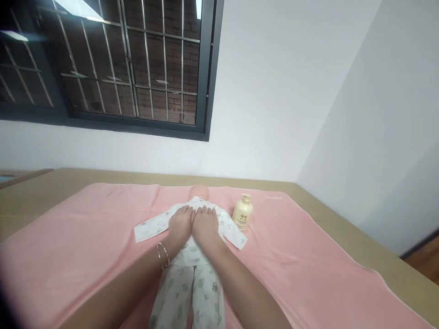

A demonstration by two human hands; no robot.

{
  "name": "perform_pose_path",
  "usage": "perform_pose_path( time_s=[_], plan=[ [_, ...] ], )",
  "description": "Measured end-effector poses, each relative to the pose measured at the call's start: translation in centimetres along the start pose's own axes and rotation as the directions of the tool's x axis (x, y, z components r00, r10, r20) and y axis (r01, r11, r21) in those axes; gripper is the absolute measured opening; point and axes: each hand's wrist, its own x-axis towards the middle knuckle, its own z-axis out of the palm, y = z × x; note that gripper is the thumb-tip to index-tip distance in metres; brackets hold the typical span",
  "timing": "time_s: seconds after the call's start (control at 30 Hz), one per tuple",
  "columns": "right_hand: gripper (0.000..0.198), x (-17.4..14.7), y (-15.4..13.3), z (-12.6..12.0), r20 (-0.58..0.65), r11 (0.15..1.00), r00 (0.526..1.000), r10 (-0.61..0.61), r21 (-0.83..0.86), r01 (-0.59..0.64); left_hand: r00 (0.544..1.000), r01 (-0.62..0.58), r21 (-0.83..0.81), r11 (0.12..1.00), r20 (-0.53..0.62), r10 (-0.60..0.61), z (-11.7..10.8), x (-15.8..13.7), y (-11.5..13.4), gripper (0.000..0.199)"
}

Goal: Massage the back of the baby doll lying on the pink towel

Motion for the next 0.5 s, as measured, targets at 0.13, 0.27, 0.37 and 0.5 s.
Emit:
perform_pose_path(
  time_s=[0.13, 0.27, 0.37, 0.5],
  plan=[
    [0.044, 0.6, 1.2, -0.3, 0.012, 0.998, 1.000, -0.012, 0.069, 0.011, 1.000, -0.008, -0.072, 0.997, -0.002, 0.008, 0.7, 0.5, -0.7, 0.028],
    [0.051, 2.1, 3.3, 0.4, 0.036, 0.992, 0.999, 0.024, 0.120, -0.028, 1.000, -0.029, -0.140, 0.990, 0.006, 0.030, 2.0, 0.9, -1.7, 0.038],
    [0.051, 1.6, 2.3, 0.5, 0.028, 0.996, 0.998, 0.048, 0.073, -0.049, 0.996, -0.065, -0.127, 0.990, -0.076, 0.056, 1.8, 0.4, -1.7, 0.032],
    [0.045, -0.3, -0.2, -0.4, 0.019, 0.998, 0.999, -0.031, -0.061, 0.032, 0.987, -0.093, -0.095, 0.991, -0.137, 0.080, 0.7, -0.3, -1.2, 0.027]
  ],
)
